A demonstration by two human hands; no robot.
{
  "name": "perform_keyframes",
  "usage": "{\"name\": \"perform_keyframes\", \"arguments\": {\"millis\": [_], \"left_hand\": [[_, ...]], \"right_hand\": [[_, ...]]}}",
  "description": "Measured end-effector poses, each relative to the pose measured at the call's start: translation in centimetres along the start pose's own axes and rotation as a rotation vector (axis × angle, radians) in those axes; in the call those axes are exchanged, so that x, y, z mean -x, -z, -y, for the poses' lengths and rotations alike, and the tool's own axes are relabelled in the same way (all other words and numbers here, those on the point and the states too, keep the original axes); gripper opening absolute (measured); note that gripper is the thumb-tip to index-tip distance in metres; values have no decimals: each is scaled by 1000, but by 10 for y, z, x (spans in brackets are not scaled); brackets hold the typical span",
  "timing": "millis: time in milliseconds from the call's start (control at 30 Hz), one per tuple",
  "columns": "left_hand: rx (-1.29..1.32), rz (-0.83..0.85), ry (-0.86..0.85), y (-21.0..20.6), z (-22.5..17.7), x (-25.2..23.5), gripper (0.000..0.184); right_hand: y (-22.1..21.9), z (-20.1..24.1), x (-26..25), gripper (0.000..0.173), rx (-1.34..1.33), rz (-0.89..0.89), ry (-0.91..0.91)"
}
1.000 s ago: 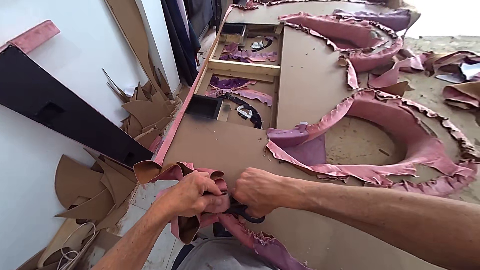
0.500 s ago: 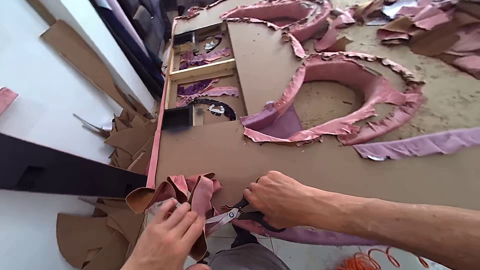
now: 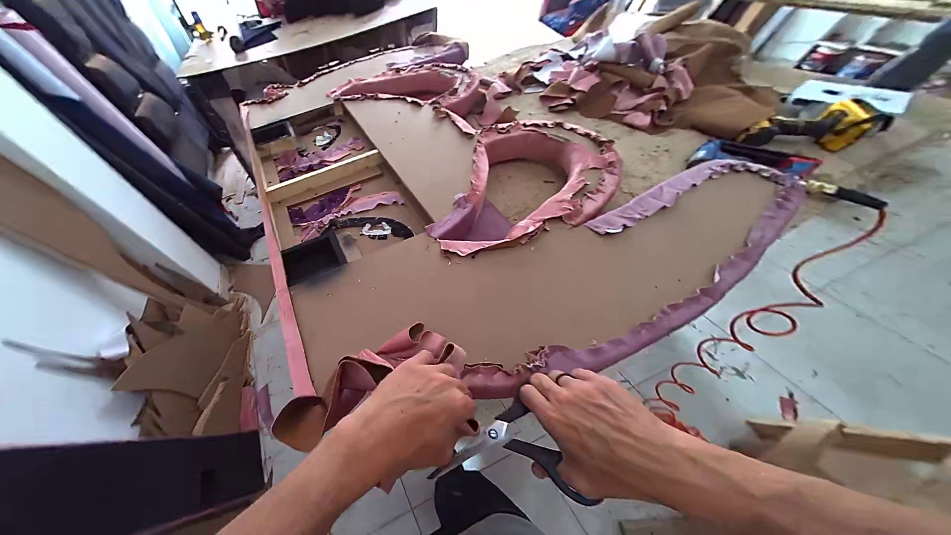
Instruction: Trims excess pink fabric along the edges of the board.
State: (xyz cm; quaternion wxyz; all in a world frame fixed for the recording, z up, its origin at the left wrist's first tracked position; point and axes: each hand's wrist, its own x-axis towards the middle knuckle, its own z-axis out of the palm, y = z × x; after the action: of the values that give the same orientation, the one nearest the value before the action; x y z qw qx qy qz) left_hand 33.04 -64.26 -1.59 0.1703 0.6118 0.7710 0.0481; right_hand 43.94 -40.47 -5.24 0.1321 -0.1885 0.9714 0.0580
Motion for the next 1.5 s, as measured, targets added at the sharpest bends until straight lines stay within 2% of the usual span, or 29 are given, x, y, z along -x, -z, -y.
{"name": "perform_keyframes", "arguments": {"millis": [100,300,333,433,467,633,700,767,833,933,967,1000,1100,1133,1167,1200,1300,1333,1400,1500], "left_hand": [[80,53,-113,6,14,-5,23],[62,190,-228,8,18,-26,32],[49,206,-256,7,18,-30,34],[24,261,-341,8,19,-41,37],[28,270,-369,7,20,-43,37],[277,31,-521,3,45,-33,37],[311,-23,-566,8,43,-28,35],[254,-2,-612,12,32,-26,34],[132,-40,-646,10,22,-28,32],[-81,-251,-649,10,23,-20,21],[-126,-318,-688,13,28,-10,30],[-152,-339,-742,19,32,3,49],[-301,-145,-889,25,41,47,94],[-376,-110,-938,16,43,54,104],[-450,-101,-987,6,47,53,105],[-501,-99,-1026,-4,51,48,95],[-485,-148,-1062,-15,65,13,31],[-446,-103,-1044,-9,68,2,18],[-374,44,-996,5,73,-15,11],[-268,198,-977,14,83,-33,12]], "right_hand": [[-9,14,17,66,-82,-64,-146],[-11,53,-4,73,-244,122,-251],[-11,57,-5,67,-250,131,-277],[-13,67,3,32,-319,95,-339],[-14,73,7,27,-352,90,-368],[-5,125,33,25,-437,128,-554],[-5,150,36,23,-374,70,-663],[-7,169,33,23,-271,-6,-777],[-7,184,25,32,-213,-27,-887],[-5,203,16,54,-205,5,-994],[-4,207,17,56,-225,18,-1015],[-1,210,19,58,-266,40,-1037],[6,222,30,56,-429,94,-1110],[10,224,34,55,-480,131,-1127],[13,226,36,54,-529,159,-1144],[14,227,38,52,-551,158,-1163],[-1,234,43,50,-429,17,-1184],[-6,235,44,51,-405,-22,-1189],[-17,237,44,54,-399,-69,-1204],[-22,238,38,51,-449,-106,-1214]]}}
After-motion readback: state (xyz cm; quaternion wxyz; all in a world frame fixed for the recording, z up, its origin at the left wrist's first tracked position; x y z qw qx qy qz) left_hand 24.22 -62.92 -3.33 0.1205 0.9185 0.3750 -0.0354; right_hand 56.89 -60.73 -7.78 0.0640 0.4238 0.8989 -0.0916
